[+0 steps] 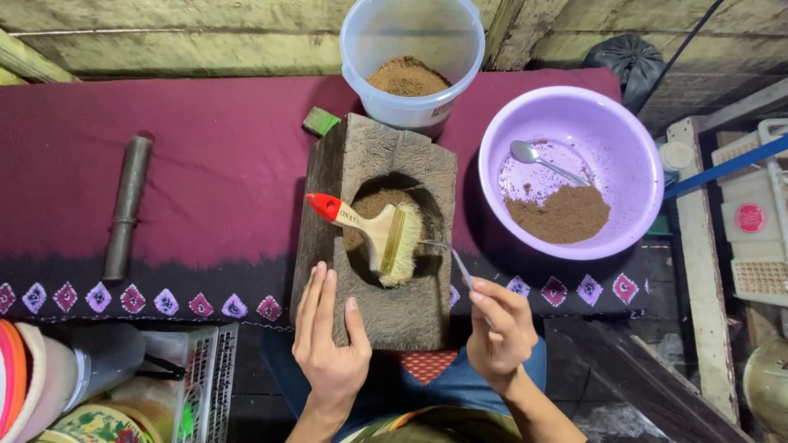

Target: The person uses a spoon to scoop brown powder into a hollow wooden block, using a brush to gather the powder together and level it inside the cavity.

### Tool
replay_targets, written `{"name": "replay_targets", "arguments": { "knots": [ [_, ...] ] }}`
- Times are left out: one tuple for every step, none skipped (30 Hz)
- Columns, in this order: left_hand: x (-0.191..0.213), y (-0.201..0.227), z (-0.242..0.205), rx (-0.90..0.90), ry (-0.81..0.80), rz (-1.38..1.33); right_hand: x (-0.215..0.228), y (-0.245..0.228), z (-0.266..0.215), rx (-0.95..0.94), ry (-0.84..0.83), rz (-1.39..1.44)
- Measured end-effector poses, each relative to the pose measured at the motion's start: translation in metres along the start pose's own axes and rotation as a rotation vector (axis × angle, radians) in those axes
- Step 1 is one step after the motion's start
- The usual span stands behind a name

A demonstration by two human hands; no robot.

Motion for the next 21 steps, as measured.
{"name": "replay_targets", "arguments": {
  "knots": [
    [-0.002,-0.001,0.001,0.003,-0.004,0.001,-0.004,0.002,0.003,-0.004,-0.002,-0.001],
    [-0.002,0.000,0.002,-0.008,0.013,-0.001,-0.004,0.007,0.006,-0.043,0.033,0.043],
    [0.000,0.000,0.001,-0.015,0.024,0.001,-0.005,0.009,0.006,-0.088,0.065,0.086],
    [0.000,0.000,0.000,-0.009,0.016,0.004,-0.006,0.010,0.005,-0.098,0.060,0.085],
    [0.000,0.000,0.001,-0.012,0.018,-0.001,-0.008,0.016,0.005,-0.153,0.065,0.072],
    [0.000,0.000,0.001,-0.015,0.020,-0.007,-0.010,0.021,0.004,-0.209,0.070,0.058],
    [0.000,-0.001,0.002,-0.013,0.019,-0.004,-0.011,0.022,0.004,-0.211,0.068,0.060],
    [0.000,-0.001,0.002,-0.019,0.015,-0.011,-0.013,0.026,0.002,-0.252,0.064,0.058],
    [0.000,-0.001,0.002,-0.023,0.014,-0.018,-0.014,0.030,0.000,-0.292,0.057,0.059],
    [0.000,-0.001,0.001,-0.019,0.016,-0.014,-0.015,0.030,0.001,-0.291,0.052,0.062],
    [0.000,-0.002,0.001,-0.020,0.017,-0.026,-0.016,0.034,0.000,-0.345,0.050,0.047],
    [0.000,-0.001,0.001,-0.022,0.017,-0.037,-0.016,0.037,-0.002,-0.399,0.049,0.031],
    [-0.001,-0.002,0.000,-0.023,0.018,-0.041,-0.017,0.037,0.000,-0.397,0.050,0.029],
    [-0.001,-0.002,0.000,-0.026,0.030,-0.037,-0.018,0.035,0.001,-0.383,0.047,0.054],
    [0.000,-0.002,-0.001,-0.030,0.042,-0.033,-0.020,0.033,0.003,-0.369,0.045,0.080],
    [0.000,-0.002,-0.003,-0.032,0.042,-0.035,-0.020,0.031,0.001,-0.367,0.047,0.078],
    [-0.001,-0.003,-0.004,-0.028,0.046,-0.033,-0.022,0.031,0.001,-0.375,0.052,0.106],
    [-0.001,-0.004,-0.005,-0.024,0.049,-0.031,-0.023,0.030,0.001,-0.384,0.057,0.133],
    [-0.001,-0.004,-0.005,-0.030,0.057,-0.033,-0.025,0.029,0.001,-0.375,0.062,0.136],
    [-0.001,-0.004,-0.006,-0.025,0.064,-0.030,-0.026,0.028,0.002,-0.372,0.087,0.135],
    [-0.001,-0.005,-0.007,-0.018,0.069,-0.026,-0.026,0.027,0.001,-0.372,0.111,0.135]
  ]
}}
Point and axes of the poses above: each hand's wrist, its own z-axis towards the middle knuckle, its own x-axis out of the back of the hand, y = z × x, the point moved 8 cm from there along z, towards the middle knuckle, and after that the axes turned 1 degree about z, right-handed, at the moved point
